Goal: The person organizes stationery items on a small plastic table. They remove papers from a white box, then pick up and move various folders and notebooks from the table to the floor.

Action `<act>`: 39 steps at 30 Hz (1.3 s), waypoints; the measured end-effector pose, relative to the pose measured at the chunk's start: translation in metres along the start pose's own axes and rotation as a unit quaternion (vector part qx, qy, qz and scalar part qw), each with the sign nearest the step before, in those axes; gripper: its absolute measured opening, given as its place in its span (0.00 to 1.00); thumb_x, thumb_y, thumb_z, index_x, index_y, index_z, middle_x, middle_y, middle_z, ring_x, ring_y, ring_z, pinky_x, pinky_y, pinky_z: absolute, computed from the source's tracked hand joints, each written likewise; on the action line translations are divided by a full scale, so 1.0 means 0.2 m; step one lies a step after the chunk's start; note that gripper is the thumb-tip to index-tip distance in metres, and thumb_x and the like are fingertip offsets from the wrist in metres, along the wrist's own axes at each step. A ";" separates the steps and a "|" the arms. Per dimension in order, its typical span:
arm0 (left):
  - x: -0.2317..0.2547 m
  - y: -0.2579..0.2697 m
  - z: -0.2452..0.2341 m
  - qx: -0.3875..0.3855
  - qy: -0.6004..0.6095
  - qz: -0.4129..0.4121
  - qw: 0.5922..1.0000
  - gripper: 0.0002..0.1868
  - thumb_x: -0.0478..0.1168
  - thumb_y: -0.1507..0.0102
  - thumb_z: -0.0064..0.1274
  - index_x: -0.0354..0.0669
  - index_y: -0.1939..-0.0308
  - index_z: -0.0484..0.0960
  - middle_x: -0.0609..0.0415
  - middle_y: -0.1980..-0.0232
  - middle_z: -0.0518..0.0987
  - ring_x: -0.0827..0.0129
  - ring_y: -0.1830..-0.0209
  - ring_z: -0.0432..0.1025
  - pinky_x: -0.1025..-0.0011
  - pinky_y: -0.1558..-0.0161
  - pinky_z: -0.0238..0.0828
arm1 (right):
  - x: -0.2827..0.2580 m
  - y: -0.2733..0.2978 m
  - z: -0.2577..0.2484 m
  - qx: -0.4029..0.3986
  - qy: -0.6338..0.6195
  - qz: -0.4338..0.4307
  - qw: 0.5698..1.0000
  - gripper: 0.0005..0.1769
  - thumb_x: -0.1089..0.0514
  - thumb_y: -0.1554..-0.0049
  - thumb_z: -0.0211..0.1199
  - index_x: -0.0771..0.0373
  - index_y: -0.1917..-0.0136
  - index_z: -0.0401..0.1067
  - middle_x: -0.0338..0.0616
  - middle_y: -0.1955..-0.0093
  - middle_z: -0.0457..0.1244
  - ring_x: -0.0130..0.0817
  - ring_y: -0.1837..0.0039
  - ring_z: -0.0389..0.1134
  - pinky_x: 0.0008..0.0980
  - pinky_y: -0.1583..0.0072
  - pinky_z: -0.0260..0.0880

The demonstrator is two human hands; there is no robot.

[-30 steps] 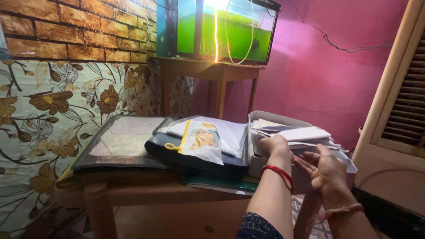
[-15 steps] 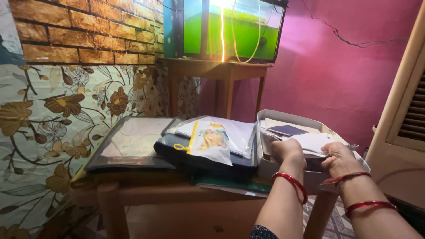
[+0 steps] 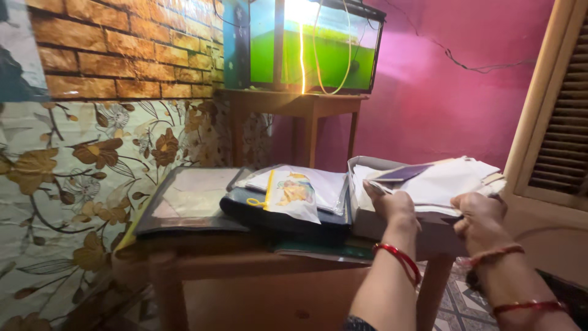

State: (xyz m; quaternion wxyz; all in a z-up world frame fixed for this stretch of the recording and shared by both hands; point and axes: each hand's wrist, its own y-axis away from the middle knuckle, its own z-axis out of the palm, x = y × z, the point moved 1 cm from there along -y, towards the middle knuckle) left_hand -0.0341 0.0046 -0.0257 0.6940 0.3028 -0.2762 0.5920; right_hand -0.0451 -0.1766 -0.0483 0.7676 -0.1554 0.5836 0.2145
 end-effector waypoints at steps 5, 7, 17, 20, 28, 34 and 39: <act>-0.10 0.24 -0.03 -0.020 0.018 -0.022 0.999 0.44 0.23 0.34 0.32 0.67 0.19 0.46 0.59 0.20 0.62 0.70 0.24 0.63 0.72 0.24 0.56 | 0.03 0.10 -0.24 -0.045 -0.019 -0.011 0.999 0.13 0.70 0.45 0.63 0.68 0.47 0.67 0.46 0.56 0.62 0.25 0.74 0.53 0.25 0.78 0.40; -0.15 0.31 -0.02 -0.030 0.054 0.057 0.996 0.49 0.17 0.40 0.30 0.64 0.19 0.47 0.60 0.18 0.56 0.75 0.20 0.55 0.74 0.22 0.45 | 0.07 0.15 -0.35 -0.054 -0.021 -0.008 0.998 0.12 0.70 0.45 0.62 0.68 0.47 0.67 0.45 0.57 0.62 0.25 0.75 0.53 0.25 0.78 0.40; -0.27 0.55 -0.04 -0.073 0.079 0.012 0.994 0.54 0.14 0.43 0.29 0.69 0.19 0.50 0.59 0.18 0.56 0.71 0.19 0.55 0.73 0.20 0.44 | 0.04 0.40 -0.63 -0.065 -0.072 -0.035 0.995 0.11 0.68 0.43 0.62 0.64 0.46 0.70 0.40 0.57 0.63 0.24 0.75 0.54 0.24 0.80 0.42; -0.35 0.61 0.00 -0.126 0.102 0.005 0.987 0.56 0.13 0.45 0.27 0.71 0.19 0.48 0.56 0.18 0.56 0.70 0.20 0.55 0.71 0.21 0.43 | 0.02 0.40 -0.73 -0.046 -0.134 -0.049 0.989 0.13 0.70 0.44 0.61 0.64 0.45 0.70 0.41 0.53 0.65 0.26 0.69 0.65 0.21 0.77 0.58; -0.86 0.68 0.20 -0.184 0.067 0.103 0.975 0.56 0.14 0.49 0.40 0.57 0.19 0.52 0.51 0.22 0.66 0.64 0.25 0.66 0.74 0.28 0.59 | 0.19 0.04 -1.31 -0.050 -0.197 -0.166 0.965 0.24 0.72 0.45 0.62 0.59 0.36 0.67 0.38 0.47 0.65 0.36 0.51 0.72 0.34 0.56 0.80; -1.24 0.75 0.21 -0.220 0.079 0.088 0.968 0.55 0.13 0.50 0.43 0.53 0.20 0.55 0.52 0.23 0.68 0.65 0.27 0.67 0.74 0.32 0.63 | 0.37 0.06 -1.68 0.053 -0.126 -0.141 0.980 0.27 0.71 0.41 0.63 0.62 0.30 0.69 0.39 0.40 0.66 0.39 0.45 0.69 0.39 0.53 0.68; -1.37 0.86 0.10 -0.199 0.009 -0.025 0.980 0.53 0.18 0.48 0.44 0.57 0.20 0.57 0.54 0.25 0.70 0.66 0.30 0.70 0.76 0.34 0.64 | 0.53 0.16 -1.79 0.061 -0.151 -0.147 0.976 0.29 0.72 0.43 0.62 0.62 0.29 0.68 0.37 0.40 0.67 0.34 0.43 0.70 0.30 0.48 0.76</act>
